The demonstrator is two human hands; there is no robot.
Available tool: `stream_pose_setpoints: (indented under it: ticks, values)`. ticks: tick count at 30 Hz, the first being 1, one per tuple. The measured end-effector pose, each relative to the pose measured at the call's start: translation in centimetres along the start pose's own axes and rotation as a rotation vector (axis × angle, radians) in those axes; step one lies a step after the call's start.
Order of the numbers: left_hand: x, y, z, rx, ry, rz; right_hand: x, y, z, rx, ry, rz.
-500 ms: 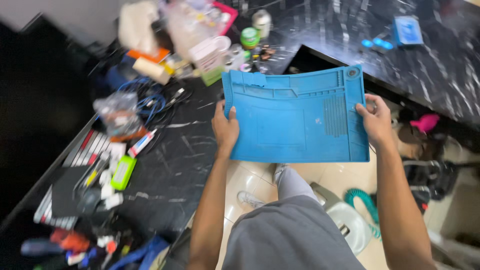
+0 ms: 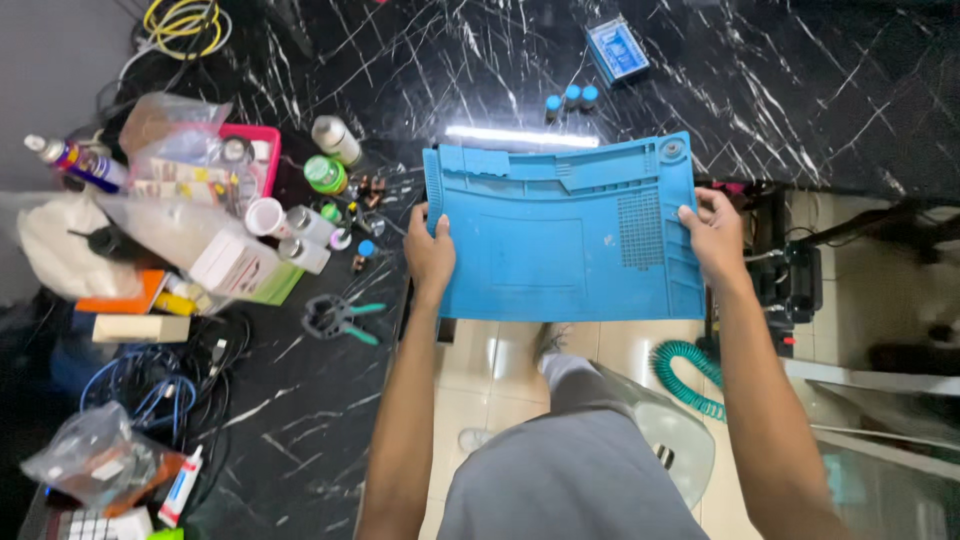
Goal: The person organizes various items on a cluttered black countertop. They place a blue cutting mat on the surface, arrange small blue-capped bottles, and move a plastic bag containing tools. The person also handles a white box, a pink tray with miscellaneous items, and several small containers and bottles, moving them around the workspace.
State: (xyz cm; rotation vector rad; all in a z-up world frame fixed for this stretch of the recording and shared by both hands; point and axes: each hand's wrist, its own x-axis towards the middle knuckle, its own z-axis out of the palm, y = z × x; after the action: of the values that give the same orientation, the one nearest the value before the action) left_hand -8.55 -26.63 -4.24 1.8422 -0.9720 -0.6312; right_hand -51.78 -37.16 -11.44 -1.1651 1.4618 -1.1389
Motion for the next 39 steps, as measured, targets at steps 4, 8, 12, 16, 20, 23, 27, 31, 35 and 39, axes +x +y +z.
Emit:
stream_pose_setpoints:
  ticks: [4, 8, 12, 16, 20, 23, 27, 31, 35, 39]
  values:
    - [5.4, -0.2, 5.5, 0.043, -0.04, -0.027, 6.5, 3.4, 0.1, 0.032, 0.024, 0.076]
    - [10.1, -1.0, 9.8, 0.067, -0.089, -0.093, 11.4, 5.5, 0.7, 0.035, 0.022, 0.157]
    - [13.8, -1.0, 12.0, 0.081, -0.105, -0.138, 14.8, 6.8, 2.1, 0.047, 0.041, 0.235]
    - [17.1, -1.2, 13.3, 0.156, -0.129, -0.162, 16.2, 6.0, 3.1, 0.032, 0.052, 0.291]
    - [19.3, -1.2, 13.9, 0.187, -0.14, -0.185, 17.0, 5.7, 3.8, 0.047, 0.087, 0.34]
    - [21.2, -1.1, 14.3, 0.18, -0.149, -0.208, 18.1, 4.8, 4.6, 0.008, 0.099, 0.372]
    - [23.4, -2.2, 15.1, 0.216, -0.178, -0.241, 19.1, 4.8, 5.6, -0.017, 0.142, 0.41]
    - [25.3, -1.2, 15.5, 0.218, -0.2, -0.247, 20.5, 4.9, 6.5, -0.05, 0.155, 0.423]
    - [27.8, -1.2, 16.5, 0.211, -0.227, -0.249, 21.2, 2.4, 7.6, -0.092, 0.195, 0.431]
    - [30.5, -2.8, 17.7, 0.236, -0.254, -0.241, 22.3, 2.7, 8.2, -0.154, 0.23, 0.465]
